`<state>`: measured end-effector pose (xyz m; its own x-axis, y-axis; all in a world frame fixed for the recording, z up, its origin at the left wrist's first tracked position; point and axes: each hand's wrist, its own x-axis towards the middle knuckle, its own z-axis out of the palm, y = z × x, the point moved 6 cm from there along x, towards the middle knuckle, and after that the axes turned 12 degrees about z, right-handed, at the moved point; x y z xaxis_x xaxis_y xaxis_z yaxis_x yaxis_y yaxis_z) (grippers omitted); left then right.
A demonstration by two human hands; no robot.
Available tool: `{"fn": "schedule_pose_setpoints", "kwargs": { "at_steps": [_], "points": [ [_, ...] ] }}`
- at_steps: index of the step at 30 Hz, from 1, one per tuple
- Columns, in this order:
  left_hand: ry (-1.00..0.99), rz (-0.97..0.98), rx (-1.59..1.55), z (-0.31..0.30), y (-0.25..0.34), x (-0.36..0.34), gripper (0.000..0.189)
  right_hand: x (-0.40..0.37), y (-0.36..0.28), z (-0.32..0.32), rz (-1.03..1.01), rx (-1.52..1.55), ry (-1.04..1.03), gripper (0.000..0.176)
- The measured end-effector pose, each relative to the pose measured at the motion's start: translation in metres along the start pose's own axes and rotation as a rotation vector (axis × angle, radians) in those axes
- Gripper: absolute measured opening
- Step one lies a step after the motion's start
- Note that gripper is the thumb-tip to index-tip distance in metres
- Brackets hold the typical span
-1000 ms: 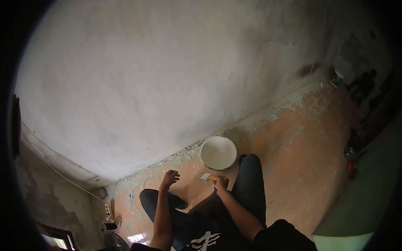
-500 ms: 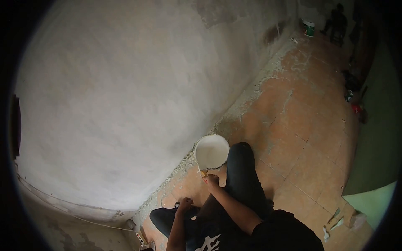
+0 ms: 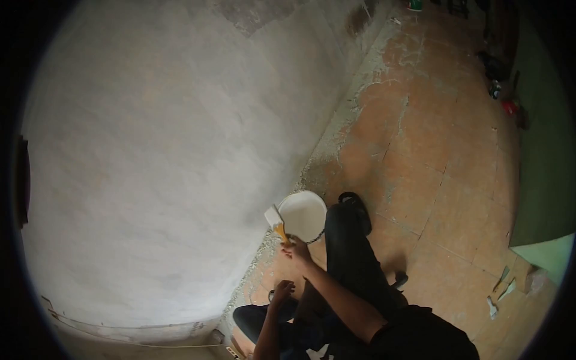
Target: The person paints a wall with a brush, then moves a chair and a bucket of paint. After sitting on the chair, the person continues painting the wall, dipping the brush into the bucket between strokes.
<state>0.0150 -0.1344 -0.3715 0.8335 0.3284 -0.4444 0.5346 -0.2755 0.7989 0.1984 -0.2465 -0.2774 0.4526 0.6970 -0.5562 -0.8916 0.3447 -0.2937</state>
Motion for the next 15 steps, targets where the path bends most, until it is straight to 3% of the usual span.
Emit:
{"fn": "schedule_pose_setpoints", "kwargs": {
  "at_steps": [2, 6, 7, 11, 15],
  "points": [
    [-0.06, -0.02, -0.06, -0.003, 0.028, 0.011, 0.027, -0.005, -0.063, 0.011, -0.164, -0.197, 0.043, 0.037],
    [-0.158, 0.202, -0.09, -0.02, 0.094, 0.045, 0.023, 0.024, -0.175, 0.013, -0.512, -0.207, 0.106, 0.018],
    [-0.132, 0.169, -0.067, -0.027, 0.124, 0.053, 0.022, 0.032, -0.203, 0.017, -0.562, -0.195, 0.094, 0.016],
    [-0.049, 0.219, -0.017, -0.06, 0.164, 0.12, 0.025, 0.096, -0.297, 0.033, -0.69, -0.34, 0.176, 0.021],
    [-0.091, 0.113, -0.351, -0.042, 0.166, 0.175, 0.023, 0.167, -0.372, 0.07, -0.72, -0.403, 0.074, 0.025]
  ]
}}
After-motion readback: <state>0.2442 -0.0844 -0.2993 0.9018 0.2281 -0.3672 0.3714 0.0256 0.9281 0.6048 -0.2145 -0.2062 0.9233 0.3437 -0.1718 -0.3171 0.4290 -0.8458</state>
